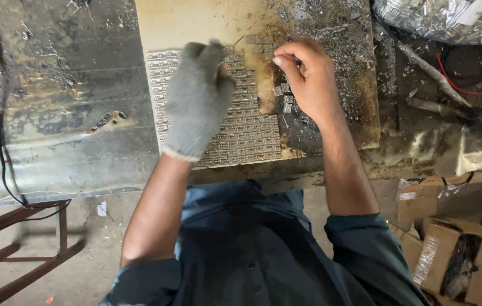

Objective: The person picks small metallic components one at a time from a pile on the workbench and places them into rows on a gridded board, gradually extending the filled area of the grid. They occasionally reach to the side for more components and continue filling the rows by hand.

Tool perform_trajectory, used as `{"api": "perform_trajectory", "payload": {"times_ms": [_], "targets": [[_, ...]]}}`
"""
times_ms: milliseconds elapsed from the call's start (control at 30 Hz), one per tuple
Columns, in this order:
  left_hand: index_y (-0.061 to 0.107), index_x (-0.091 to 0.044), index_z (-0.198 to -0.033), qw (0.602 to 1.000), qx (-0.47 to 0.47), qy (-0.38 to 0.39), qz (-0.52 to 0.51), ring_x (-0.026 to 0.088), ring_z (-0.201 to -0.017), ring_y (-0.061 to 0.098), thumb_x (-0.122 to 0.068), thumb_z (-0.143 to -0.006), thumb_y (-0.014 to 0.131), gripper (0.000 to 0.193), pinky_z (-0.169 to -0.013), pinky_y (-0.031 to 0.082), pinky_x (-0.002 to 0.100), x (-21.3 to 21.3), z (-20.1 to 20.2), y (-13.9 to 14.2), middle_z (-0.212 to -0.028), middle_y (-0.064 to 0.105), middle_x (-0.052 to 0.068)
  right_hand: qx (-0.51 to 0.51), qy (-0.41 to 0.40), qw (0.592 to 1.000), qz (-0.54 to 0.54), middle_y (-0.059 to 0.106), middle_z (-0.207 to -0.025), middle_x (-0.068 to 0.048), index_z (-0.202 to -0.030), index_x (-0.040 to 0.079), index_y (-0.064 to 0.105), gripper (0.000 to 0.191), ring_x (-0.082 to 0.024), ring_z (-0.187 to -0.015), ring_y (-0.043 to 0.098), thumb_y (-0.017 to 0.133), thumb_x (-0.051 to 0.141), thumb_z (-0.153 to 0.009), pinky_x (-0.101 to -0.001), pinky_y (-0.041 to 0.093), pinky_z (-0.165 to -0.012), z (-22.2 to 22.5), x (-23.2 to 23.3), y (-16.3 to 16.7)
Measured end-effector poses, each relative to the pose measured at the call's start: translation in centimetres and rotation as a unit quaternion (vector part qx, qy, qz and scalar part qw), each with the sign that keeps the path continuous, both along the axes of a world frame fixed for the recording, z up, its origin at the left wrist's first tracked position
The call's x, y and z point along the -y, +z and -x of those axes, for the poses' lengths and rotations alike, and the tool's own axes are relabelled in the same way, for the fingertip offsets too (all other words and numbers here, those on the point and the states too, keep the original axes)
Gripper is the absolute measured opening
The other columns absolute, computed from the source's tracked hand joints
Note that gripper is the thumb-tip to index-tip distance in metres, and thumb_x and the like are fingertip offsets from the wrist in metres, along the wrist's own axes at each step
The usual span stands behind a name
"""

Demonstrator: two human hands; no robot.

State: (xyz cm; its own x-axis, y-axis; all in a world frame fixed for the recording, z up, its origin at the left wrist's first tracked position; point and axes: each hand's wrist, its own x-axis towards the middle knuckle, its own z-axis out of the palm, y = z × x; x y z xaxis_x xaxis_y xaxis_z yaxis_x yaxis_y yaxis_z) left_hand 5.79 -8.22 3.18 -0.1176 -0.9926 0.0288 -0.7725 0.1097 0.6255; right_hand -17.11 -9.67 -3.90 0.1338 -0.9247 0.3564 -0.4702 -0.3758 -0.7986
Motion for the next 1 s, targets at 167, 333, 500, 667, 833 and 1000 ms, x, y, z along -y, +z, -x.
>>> {"api": "perform_trajectory", "payload": {"times_ms": [167,333,500,667,833,1000], "targets": [[0.07,-0.003,-0.118,0.978,-0.01,-0.009,0.209,0.027,-0.105,0.065,-0.007,-0.102,0.069,0.017,-0.085,0.056,0.042,-4.5,-4.6,2.3,-0.099,0.067,0.01,-0.083,0.038,0.994,0.051,0.072,-0.108,-0.014,-0.119,0.005,0.073,0.013,-0.025,-0.094,0.072,0.068,0.006,-0.107,-0.0363,0.058,-0.078,-1.3,1.3,-0.3],[0.074,-0.002,-0.114,0.98,-0.086,0.097,0.149,0.023,-0.091,0.056,-0.011,-0.105,0.071,0.013,-0.082,0.047,0.038,-8.3,-8.5,1.9,-0.089,0.058,0.011,-0.105,0.028,0.992,-0.06,0.074,-0.099,-0.011,-0.112,0.002,0.067,0.016,-0.023,-0.087,0.072,0.071,0.011,-0.099,-0.0358,0.057,-0.077,-2.3,2.3,-0.8],[0.071,0.0,-0.115,0.966,-0.118,0.123,0.193,0.023,-0.1,0.06,-0.008,-0.106,0.069,0.012,-0.089,0.049,0.036,-10.7,-9.7,-0.3,-0.104,0.062,0.012,-0.175,0.034,0.982,0.056,0.075,-0.104,-0.011,-0.105,0.004,0.072,0.005,-0.027,-0.103,0.068,0.073,0.007,-0.101,-0.0409,0.055,-0.091,-2.4,2.9,-2.1],[0.071,-0.002,-0.117,0.969,-0.146,0.117,0.163,0.018,-0.083,0.053,-0.011,-0.106,0.069,0.015,-0.078,0.045,0.032,-11.4,-9.7,-1.1,-0.092,0.054,0.007,-0.234,0.018,0.972,0.031,0.073,-0.106,-0.008,-0.104,0.01,0.077,0.005,-0.025,-0.105,0.067,0.074,0.01,-0.099,-0.0404,0.054,-0.097,-2.7,3.5,-3.7],[0.073,-0.003,-0.116,0.973,-0.124,0.128,0.145,0.018,-0.077,0.049,-0.013,-0.104,0.07,0.016,-0.071,0.042,0.033,-11.2,-9.2,-1.1,-0.083,0.05,0.005,-0.209,0.016,0.978,0.016,0.069,-0.111,-0.009,-0.109,0.013,0.079,0.011,-0.026,-0.112,0.063,0.073,0.009,-0.1,-0.0396,0.053,-0.101,-2.3,2.8,-4.1],[0.073,-0.004,-0.116,0.973,-0.119,0.115,0.159,0.017,-0.077,0.049,-0.012,-0.105,0.071,0.014,-0.071,0.043,0.034,-10.7,-8.8,-0.9,-0.085,0.05,0.004,-0.248,0.012,0.968,0.03,0.069,-0.114,-0.009,-0.11,0.013,0.08,0.013,-0.027,-0.113,0.062,0.072,0.008,-0.101,-0.0395,0.053,-0.102,-1.8,2.7,-3.8]]}}
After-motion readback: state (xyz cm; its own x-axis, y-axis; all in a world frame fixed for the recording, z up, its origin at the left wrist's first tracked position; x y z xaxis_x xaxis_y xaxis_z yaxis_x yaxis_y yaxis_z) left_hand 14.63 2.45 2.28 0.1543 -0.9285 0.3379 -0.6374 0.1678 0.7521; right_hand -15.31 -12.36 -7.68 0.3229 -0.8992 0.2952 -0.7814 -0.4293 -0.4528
